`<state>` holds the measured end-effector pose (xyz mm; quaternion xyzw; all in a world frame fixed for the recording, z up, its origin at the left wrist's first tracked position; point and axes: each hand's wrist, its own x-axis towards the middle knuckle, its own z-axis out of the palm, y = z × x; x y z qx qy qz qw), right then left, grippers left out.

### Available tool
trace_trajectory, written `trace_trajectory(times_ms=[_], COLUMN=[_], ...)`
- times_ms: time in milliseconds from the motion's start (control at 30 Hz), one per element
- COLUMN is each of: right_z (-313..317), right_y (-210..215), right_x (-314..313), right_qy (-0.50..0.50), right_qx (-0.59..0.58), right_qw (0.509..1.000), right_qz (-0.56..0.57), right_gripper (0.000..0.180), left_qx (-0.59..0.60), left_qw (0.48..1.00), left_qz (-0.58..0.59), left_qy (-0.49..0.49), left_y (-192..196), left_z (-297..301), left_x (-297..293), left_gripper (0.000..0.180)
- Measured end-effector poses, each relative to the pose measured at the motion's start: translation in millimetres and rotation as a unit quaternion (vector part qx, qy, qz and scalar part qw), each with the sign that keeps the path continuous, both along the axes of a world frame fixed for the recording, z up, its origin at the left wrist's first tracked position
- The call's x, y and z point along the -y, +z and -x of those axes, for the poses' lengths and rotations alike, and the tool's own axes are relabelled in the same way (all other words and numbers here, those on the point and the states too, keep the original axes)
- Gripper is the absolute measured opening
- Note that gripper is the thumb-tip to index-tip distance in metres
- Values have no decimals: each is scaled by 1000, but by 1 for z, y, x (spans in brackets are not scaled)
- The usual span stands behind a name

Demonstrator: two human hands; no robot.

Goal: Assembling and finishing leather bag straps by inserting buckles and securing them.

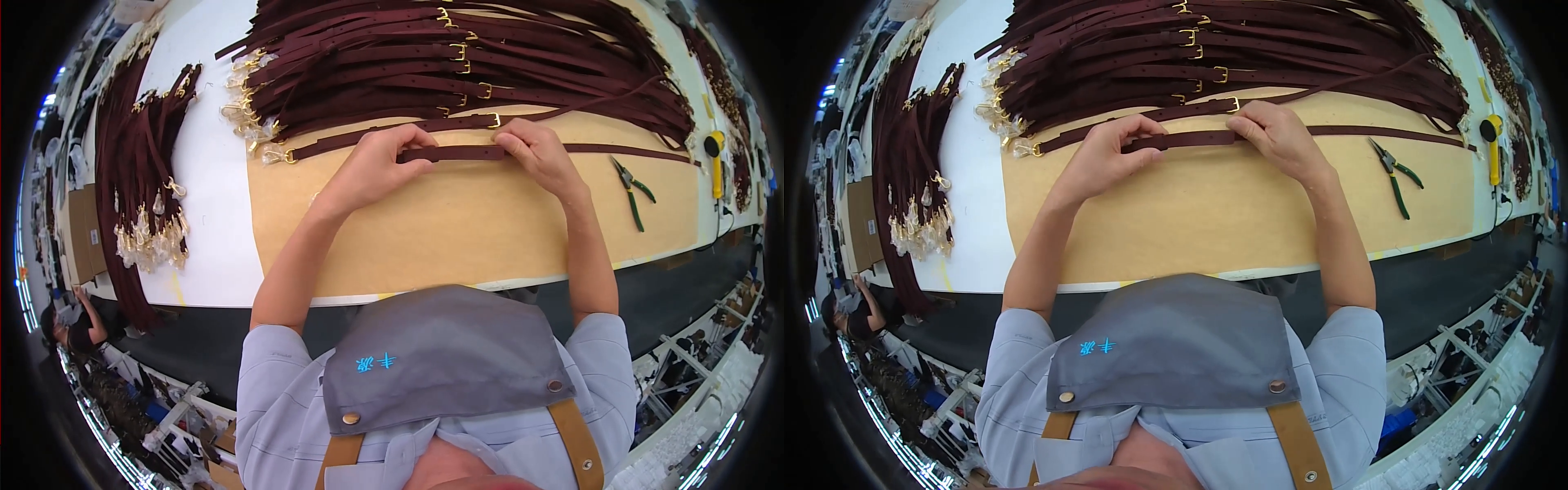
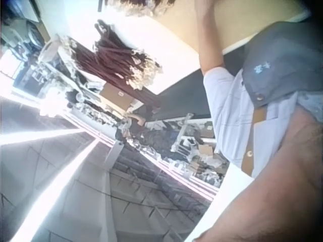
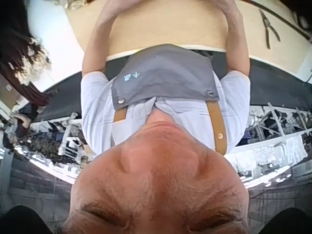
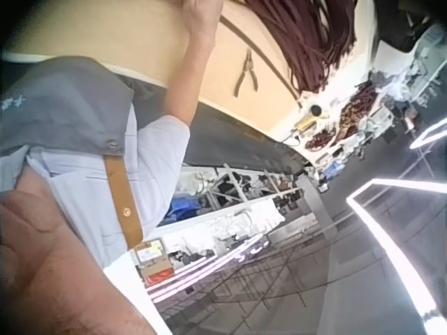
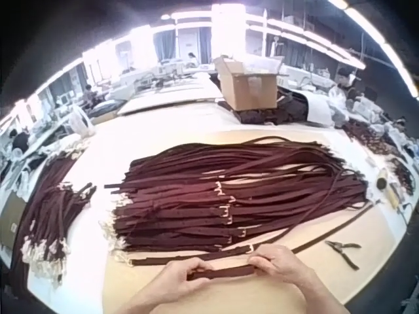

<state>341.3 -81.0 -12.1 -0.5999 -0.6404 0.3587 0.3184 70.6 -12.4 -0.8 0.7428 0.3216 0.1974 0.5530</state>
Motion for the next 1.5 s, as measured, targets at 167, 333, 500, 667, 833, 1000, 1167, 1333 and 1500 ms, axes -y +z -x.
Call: trace_trajectory(times_ms=[167, 333, 500, 667, 833, 1000, 1167, 1333, 1500], right_z=[14, 16, -7, -26, -22, -21, -27, -28, -49], right_y=[-10, -14, -24, -33, -35, -24, 0, 8, 14], right_x=[0, -1, 0, -2, -4, -1, 11, 14, 27], right_qy=[-64, -85, -161, -196, -158, -129, -76, 26, -22], right_qx=[39, 59, 86, 76, 26, -20, -38, 31, 100], right_qw=[997, 994, 982, 977, 985, 989, 995, 995, 994], right_qz=[-24, -37, -51, -38, -62, -67, -52, -86, -29], right_gripper=[38, 42, 40, 38, 37, 39, 33, 43, 42], left_qx=[-51, -37, -68, -62, -21, -121, -94, -170, -139], left_qw=[981, 925, 934, 965, 965, 967, 979, 980, 984], left_qz=[-177, -374, -323, -201, -244, -224, -174, -89, -109], left_qy=[64, 51, 138, 157, 89, -10, -42, -50, 3], left_y=[-3, 0, 7, 7, 2, 2, 11, 8, 23], left_z=[5, 5, 43, 54, 12, 9, 4, 11, 18], left_x=[8, -2, -27, -29, -5, -3, 7, 25, 17], left_gripper=[23, 25, 15, 11, 19, 21, 17, 19, 16])
